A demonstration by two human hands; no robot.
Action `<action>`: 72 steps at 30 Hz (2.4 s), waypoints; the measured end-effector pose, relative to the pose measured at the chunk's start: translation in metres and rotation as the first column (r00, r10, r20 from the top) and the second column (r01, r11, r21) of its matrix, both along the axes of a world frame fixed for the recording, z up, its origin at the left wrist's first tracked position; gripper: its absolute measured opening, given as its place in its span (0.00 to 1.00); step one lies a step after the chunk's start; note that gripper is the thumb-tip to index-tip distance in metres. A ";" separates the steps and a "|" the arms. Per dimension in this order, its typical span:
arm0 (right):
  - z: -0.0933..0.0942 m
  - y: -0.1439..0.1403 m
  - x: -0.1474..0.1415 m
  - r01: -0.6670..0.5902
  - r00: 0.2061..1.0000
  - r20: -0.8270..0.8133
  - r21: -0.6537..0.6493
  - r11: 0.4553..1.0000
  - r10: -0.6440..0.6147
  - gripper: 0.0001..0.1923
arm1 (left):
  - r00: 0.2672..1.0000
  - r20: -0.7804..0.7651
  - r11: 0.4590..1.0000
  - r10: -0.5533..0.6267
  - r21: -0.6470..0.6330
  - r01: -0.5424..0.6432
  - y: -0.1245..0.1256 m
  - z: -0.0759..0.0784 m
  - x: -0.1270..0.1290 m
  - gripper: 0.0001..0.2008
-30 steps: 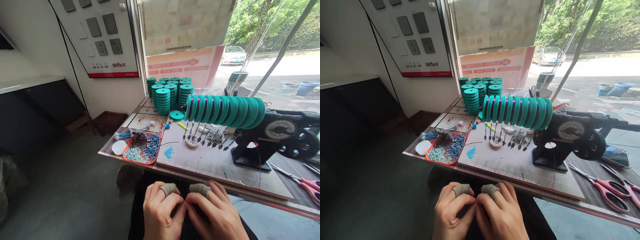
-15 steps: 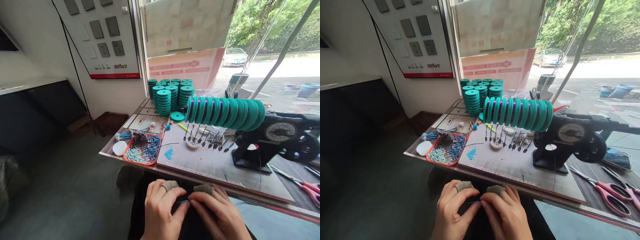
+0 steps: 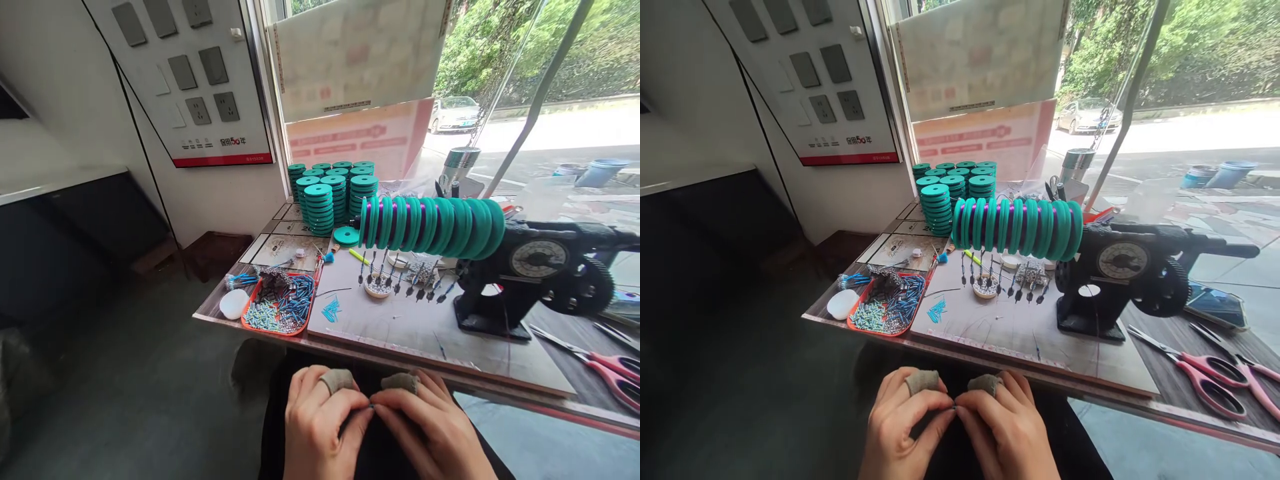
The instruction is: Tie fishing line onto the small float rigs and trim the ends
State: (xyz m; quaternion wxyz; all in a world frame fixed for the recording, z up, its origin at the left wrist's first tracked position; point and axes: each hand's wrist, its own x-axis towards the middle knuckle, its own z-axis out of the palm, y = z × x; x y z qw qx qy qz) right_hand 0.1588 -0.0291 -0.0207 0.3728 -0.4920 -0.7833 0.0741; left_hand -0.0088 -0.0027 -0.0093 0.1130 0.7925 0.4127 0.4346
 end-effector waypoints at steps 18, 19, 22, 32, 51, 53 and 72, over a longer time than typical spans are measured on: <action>0.009 0.005 -0.001 0.004 0.996 0.090 -0.040 0.999 -0.001 0.06 | 0.999 -0.033 1.000 -0.009 -0.001 0.009 0.003 0.011 0.001 0.09; 0.009 0.005 0.001 0.000 0.995 0.099 -0.059 0.998 0.006 0.06 | 1.000 -0.026 1.000 -0.003 -0.002 0.003 0.004 0.011 0.001 0.10; 0.007 0.006 0.004 -0.025 0.993 0.110 -0.098 0.995 0.036 0.06 | 1.000 -0.017 1.000 0.010 0.007 -0.009 0.004 0.010 0.001 0.10; 0.010 0.012 0.012 -0.028 0.982 0.186 -0.035 0.999 0.035 0.09 | 0.999 -0.009 0.999 0.030 0.011 -0.030 0.005 0.012 0.003 0.07; 0.011 0.015 0.013 -0.060 0.989 0.128 -0.100 0.993 0.072 0.05 | 0.999 -0.007 0.999 0.038 -0.017 -0.039 0.005 0.009 0.004 0.07; 0.012 0.014 0.012 -0.077 0.990 0.112 -0.125 0.989 0.091 0.07 | 0.999 -0.011 0.999 0.041 -0.009 -0.041 0.005 0.009 0.004 0.07; 0.022 0.014 0.005 -0.133 0.969 0.201 -0.058 0.989 0.142 0.09 | 0.936 -0.302 0.966 -0.179 -0.234 0.110 0.009 0.016 -0.002 0.11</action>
